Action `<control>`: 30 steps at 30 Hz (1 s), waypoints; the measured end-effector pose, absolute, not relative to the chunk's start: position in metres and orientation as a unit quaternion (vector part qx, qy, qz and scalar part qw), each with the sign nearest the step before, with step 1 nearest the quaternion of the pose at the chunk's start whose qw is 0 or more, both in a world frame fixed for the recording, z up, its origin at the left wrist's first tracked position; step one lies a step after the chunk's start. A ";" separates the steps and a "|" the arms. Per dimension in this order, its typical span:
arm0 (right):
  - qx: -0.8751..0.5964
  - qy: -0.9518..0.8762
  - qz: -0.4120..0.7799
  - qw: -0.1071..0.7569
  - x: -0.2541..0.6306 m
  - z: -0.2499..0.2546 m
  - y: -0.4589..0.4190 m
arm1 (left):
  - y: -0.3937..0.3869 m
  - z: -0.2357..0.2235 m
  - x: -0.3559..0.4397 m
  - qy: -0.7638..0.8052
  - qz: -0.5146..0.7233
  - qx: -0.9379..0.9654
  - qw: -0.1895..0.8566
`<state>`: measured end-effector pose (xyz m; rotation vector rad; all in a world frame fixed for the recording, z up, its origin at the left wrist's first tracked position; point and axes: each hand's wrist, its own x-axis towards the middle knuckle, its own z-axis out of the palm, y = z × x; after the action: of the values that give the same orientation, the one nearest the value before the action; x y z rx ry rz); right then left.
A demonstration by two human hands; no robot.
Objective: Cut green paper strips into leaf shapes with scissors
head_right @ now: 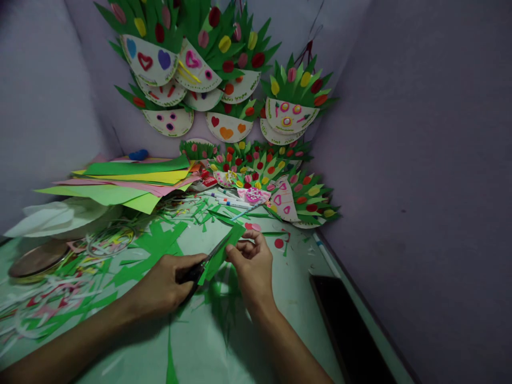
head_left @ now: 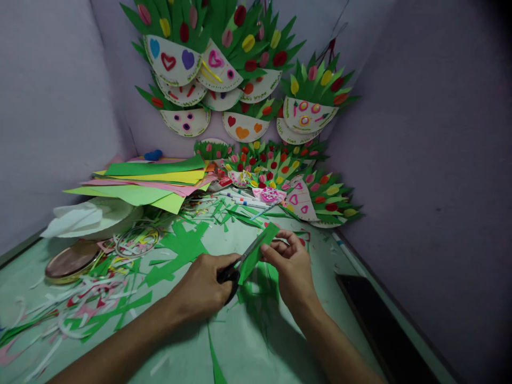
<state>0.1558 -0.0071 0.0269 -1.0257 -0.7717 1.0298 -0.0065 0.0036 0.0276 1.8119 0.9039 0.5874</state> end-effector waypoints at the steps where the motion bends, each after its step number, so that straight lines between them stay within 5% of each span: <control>1: -0.456 -0.344 0.459 0.680 0.156 0.027 -0.007 | 0.004 0.027 -0.007 0.373 0.242 0.749 0.491; 30: -0.467 -0.346 0.452 0.677 0.156 0.026 -0.007 | 0.002 0.028 -0.005 0.374 0.254 0.735 0.505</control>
<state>0.1560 -0.0067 0.0256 -1.0507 -0.7786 1.0150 -0.0049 0.0025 0.0275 1.7747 0.9024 0.6120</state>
